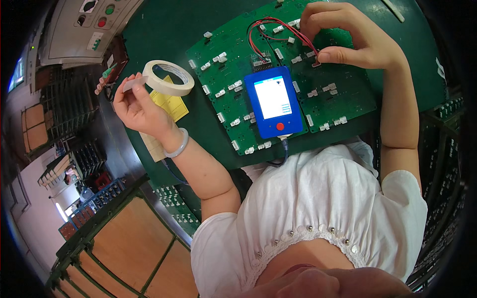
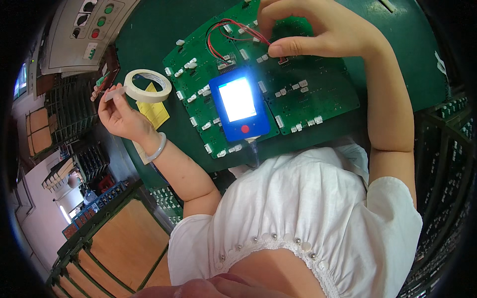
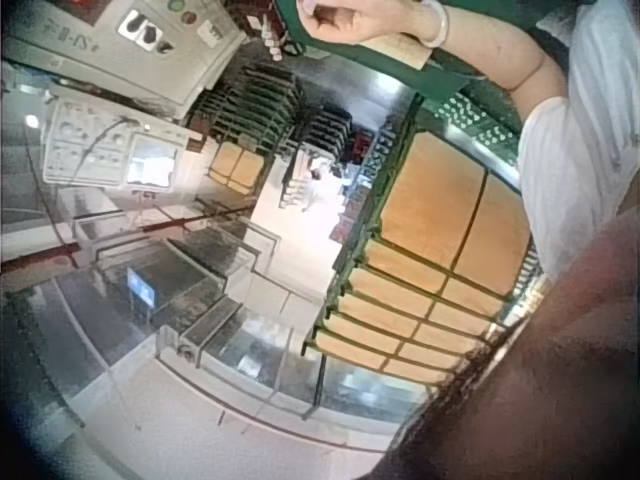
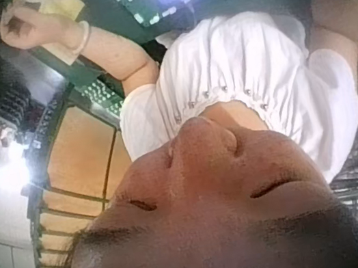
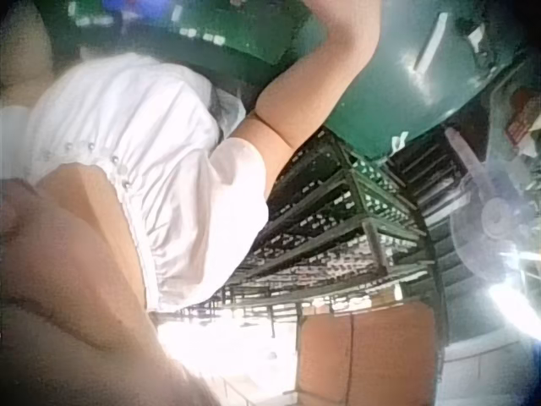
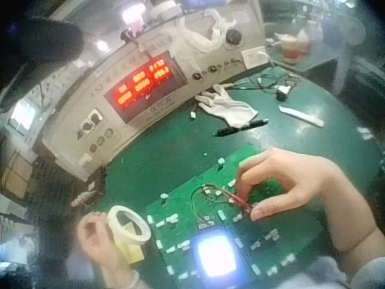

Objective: The person is testing printed circuit boards (PCBs) using a handheld electronic tester at a factory workbench.

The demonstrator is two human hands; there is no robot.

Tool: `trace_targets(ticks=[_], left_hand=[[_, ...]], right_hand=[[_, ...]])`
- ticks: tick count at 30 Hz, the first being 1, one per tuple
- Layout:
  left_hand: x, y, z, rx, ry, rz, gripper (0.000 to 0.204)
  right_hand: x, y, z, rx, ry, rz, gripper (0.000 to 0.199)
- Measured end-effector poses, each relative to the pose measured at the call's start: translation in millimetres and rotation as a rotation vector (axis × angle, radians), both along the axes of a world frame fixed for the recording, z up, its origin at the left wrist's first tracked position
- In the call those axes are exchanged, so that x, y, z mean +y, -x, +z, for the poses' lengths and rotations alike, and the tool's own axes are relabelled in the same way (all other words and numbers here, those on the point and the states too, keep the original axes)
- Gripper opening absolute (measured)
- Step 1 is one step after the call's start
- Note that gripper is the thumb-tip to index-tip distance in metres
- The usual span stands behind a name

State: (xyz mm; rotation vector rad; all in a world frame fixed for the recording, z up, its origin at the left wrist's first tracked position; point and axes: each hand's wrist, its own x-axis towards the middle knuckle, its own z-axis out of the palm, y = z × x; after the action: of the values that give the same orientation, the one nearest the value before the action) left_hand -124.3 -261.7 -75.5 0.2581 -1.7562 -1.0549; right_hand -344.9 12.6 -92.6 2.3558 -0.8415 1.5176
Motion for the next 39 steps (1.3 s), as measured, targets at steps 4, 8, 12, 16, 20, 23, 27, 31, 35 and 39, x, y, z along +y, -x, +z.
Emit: trace_targets(ticks=[4, 8, 12, 16, 20, 23, 27, 31, 35, 39], left_hand=[[1, 2, 0, -0.017, 0.026, 0.007, 0.019], [2, 2, 2, -0.056, 0.046, 0.076, 0.023], [3, 3, 4, -0.048, 0.006, 0.059, 0.024], [7, 6, 5, -0.063, -0.009, 0.068, 0.025], [-2, -2, 1, -0.054, 0.007, 0.066, 0.027], [0, -1, -1, -0.040, -0.015, 0.058, 0.027], [3, 4, 0, -0.060, -0.004, 0.070, 0.026], [2, 5, 0, -0.043, 0.001, 0.073, 0.024], [-3, 5, -2, -0.080, 0.005, 0.116, 0.024], [-1, 5, -4, -0.026, -0.031, 0.116, 0.023]], right_hand=[[-1, 1, -1, 0.003, 0.007, -0.003, 0.029], [0, 0, 0, 0.005, 0.013, -0.012, 0.027], [28, -26, 50, -0.159, -0.540, -0.225, 0.022], [34, -31, 43, -0.220, -0.863, -0.431, 0.021], [31, -35, 36, -0.238, -0.880, -0.435, 0.021], [35, -36, 31, -0.192, -0.924, -0.481, 0.019], [35, -43, 32, -0.175, -0.870, -0.505, 0.019], [33, -48, 37, -0.174, -0.951, -0.587, 0.020], [34, -52, 40, -0.076, -0.999, -0.677, 0.020], [30, -56, 35, -0.020, -0.939, -0.697, 0.021]])
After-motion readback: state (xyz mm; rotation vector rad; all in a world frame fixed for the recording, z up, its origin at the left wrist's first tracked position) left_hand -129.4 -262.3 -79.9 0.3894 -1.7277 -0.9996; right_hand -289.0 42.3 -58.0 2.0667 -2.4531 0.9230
